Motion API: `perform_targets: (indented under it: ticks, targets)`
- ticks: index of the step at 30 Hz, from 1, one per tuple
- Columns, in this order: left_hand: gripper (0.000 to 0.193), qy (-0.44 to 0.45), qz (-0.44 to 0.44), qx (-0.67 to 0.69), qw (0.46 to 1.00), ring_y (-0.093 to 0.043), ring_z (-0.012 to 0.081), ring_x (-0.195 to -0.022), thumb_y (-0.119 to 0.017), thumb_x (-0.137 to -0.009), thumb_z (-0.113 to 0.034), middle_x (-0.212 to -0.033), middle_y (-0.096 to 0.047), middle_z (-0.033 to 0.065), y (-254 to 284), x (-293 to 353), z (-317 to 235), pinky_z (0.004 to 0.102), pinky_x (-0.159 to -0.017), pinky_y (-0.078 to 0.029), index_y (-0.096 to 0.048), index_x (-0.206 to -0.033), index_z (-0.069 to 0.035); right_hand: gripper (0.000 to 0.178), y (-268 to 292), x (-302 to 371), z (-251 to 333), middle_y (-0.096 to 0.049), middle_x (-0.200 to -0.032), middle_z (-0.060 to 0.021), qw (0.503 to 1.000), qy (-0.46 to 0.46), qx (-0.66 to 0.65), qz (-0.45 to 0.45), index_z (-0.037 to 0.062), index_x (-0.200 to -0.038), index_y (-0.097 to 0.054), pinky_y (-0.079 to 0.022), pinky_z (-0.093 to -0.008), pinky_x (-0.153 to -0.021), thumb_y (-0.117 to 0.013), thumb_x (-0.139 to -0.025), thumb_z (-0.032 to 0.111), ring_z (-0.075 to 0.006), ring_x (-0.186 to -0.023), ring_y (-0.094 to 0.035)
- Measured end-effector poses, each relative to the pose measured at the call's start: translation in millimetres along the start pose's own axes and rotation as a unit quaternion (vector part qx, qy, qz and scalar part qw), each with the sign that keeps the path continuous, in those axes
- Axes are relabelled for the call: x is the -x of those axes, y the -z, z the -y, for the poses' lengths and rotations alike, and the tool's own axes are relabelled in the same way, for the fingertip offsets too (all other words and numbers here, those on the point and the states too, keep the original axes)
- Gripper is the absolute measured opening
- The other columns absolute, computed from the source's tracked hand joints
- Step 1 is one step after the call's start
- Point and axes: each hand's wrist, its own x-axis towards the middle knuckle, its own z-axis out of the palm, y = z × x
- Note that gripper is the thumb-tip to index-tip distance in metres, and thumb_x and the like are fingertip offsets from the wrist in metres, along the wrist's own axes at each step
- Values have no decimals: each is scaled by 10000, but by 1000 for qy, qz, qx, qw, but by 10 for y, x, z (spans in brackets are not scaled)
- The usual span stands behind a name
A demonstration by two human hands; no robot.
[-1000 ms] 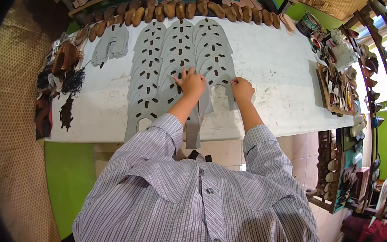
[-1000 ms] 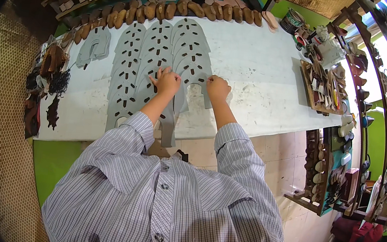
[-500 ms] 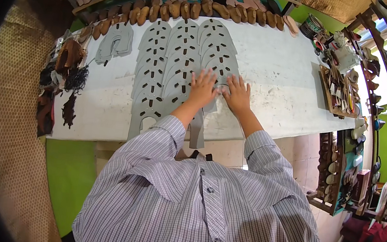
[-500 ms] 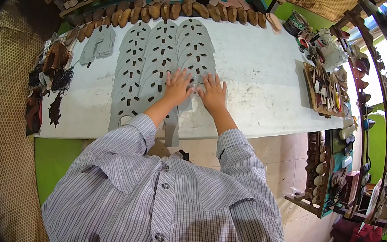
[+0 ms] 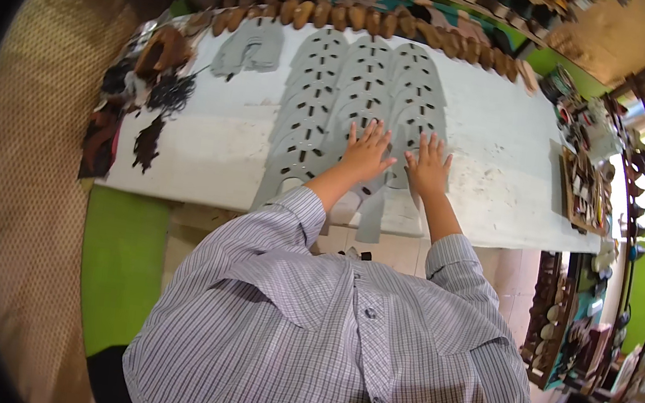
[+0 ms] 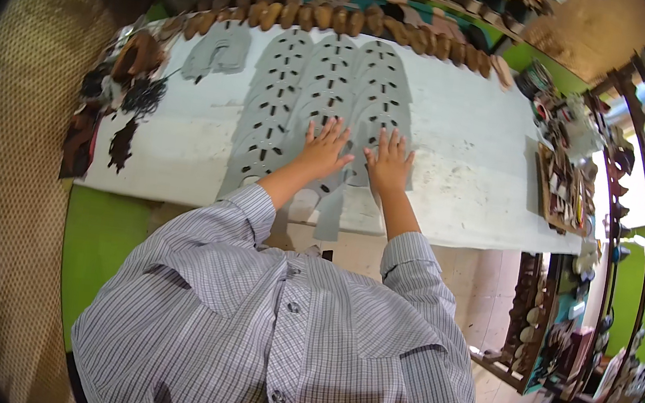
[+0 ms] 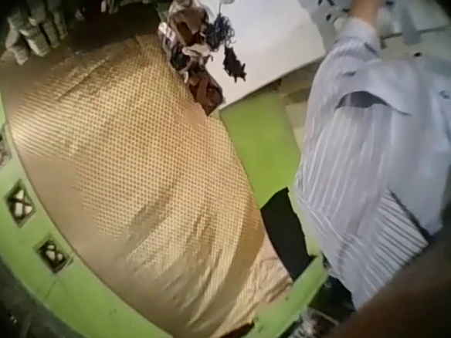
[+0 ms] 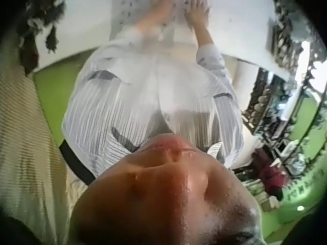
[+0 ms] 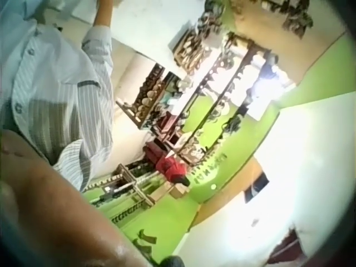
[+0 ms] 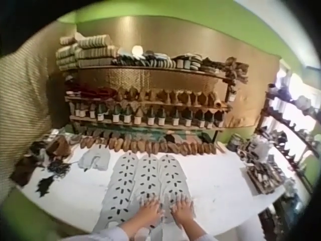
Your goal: Preparing and aligning various shoe upper components on a workbench.
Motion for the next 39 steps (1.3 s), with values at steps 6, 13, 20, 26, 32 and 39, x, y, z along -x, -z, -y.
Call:
perform_targets:
  ticks: [6,13,20,26,32,39]
  targets:
    - [684,59,-55,17,997,-121,304,-1372,-405,-876,-523,-1475,-157,160,271,284,722,605,-1042,-28,-288,-1384,-79,720,41,-164,824,-228,-1454,-140,998,60,-3,20,196,-1415,-224,-139,-586,-1043,-567,-819,407,-337,-1347,-194]
    - [657,116,-44,-14,992,-118,330,-1369,-411,-876,-516,-1468,-163,185,593,787,1771,610,-1037,-21,-327,-1367,-88,691,-180,-293,1991,-266,-1436,-136,992,108,-36,59,190,-1388,-282,-190,-584,-1034,-594,-794,358,-333,-1334,-223]
    - [635,120,-23,-5,993,-120,344,-1365,-473,-865,-454,-1458,-182,199,811,1306,2678,585,-1048,-46,-348,-1348,-63,622,-456,-204,3211,-276,-1427,-154,981,132,-59,132,175,-1369,-316,-183,-566,-1046,-560,-824,347,-328,-1334,-226]
    - [655,100,-47,-28,994,-136,316,-1365,-488,-852,-449,-1451,-212,187,791,1527,3190,532,-1073,-51,-337,-1358,-62,482,-761,-138,3794,-295,-1410,-182,982,157,-102,41,126,-1326,-384,-163,-544,-1055,-446,-903,348,-354,-1327,-230]
    - [668,143,-48,-14,988,-146,298,-1365,-460,-857,-469,-1449,-227,175,759,1753,3269,516,-1080,-52,-311,-1377,-77,495,-873,-113,3856,-292,-1423,-152,988,130,-78,32,133,-1327,-390,-171,-512,-1064,-412,-909,397,-318,-1332,-236]
    - [640,124,-68,1,990,-194,328,-1346,-467,-859,-427,-1437,-245,188,803,1795,3291,525,-1072,-93,-313,-1372,-76,459,-759,-196,3940,-432,-1313,-147,989,144,-36,-21,129,-1255,-479,-287,-479,-1003,-500,-857,358,-313,-1231,-381]
